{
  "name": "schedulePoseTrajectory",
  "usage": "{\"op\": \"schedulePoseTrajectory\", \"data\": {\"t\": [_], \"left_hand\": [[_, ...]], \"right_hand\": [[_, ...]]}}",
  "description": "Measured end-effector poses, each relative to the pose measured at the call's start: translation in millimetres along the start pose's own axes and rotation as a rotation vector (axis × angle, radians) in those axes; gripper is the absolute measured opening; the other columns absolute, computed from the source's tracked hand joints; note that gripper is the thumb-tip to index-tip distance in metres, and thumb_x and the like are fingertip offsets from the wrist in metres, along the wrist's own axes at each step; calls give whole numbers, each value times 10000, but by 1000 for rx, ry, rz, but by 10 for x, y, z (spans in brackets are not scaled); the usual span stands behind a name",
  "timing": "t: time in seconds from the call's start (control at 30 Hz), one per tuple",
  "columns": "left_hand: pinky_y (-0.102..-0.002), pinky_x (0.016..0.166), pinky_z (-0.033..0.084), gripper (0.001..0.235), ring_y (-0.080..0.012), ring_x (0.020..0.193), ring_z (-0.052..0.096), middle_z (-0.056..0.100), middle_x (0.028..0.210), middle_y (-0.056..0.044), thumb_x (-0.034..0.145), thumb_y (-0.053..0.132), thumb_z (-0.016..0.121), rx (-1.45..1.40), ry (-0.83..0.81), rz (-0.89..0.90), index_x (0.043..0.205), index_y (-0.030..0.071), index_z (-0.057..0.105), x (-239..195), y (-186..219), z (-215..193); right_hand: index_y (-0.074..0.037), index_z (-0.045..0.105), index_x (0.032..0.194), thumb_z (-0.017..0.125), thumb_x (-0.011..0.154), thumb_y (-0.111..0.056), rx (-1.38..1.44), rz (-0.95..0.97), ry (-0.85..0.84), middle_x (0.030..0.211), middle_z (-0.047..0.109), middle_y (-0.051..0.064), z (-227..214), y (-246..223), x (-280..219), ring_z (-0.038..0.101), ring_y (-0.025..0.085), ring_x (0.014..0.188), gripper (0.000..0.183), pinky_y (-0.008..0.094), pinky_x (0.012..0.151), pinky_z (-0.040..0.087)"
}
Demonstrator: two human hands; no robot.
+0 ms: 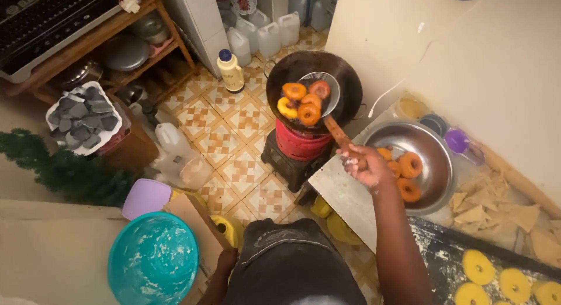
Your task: Frying doughnuts in a pan of hot oil, flipping them for even cooking, and removing them to a bowl using a wooden stick and a skimmer.
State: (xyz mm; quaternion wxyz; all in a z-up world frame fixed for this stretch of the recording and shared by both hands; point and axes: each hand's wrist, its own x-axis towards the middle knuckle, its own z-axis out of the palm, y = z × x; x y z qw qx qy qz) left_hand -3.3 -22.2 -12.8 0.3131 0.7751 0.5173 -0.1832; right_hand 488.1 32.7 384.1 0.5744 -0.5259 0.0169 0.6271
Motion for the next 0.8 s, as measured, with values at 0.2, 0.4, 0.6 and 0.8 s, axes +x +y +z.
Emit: {"op": "schedulePoseTrajectory", "data": {"t": [0.2,0.4,0.6,0.8], "left_hand": [[-327,618,461,50,-191,723,643,656,782,-38,753,151,577,-115,-41,-90,751,120,615,48,30,-7],[-431,589,476,112,-320,691,634,640,705,-113,701,176,665,60,157,165,711,88,597,190,-140,215],[-401,609,461,104,-276,753,617,643,797,-85,732,156,654,76,44,93,811,108,608,194,-141,289],[-400,641,478,174,-288,802,618,648,879,-112,788,209,595,54,4,53,908,83,610,53,-14,145]], "right_hand": [[119,471,1124,568,794,-178,98,90,-332,715,518,40,-228,75,231,473,58,496,454,136,347,356],[128,439,1166,524,818,-165,142,182,-361,738,480,19,-208,-33,220,415,14,468,463,111,332,306],[225,285,1249,492,843,-101,331,114,-447,736,476,44,-224,-121,239,436,27,482,560,111,291,303],[142,276,1283,502,843,-120,312,141,-528,752,480,33,-209,-19,378,463,37,476,560,126,303,312]]}}
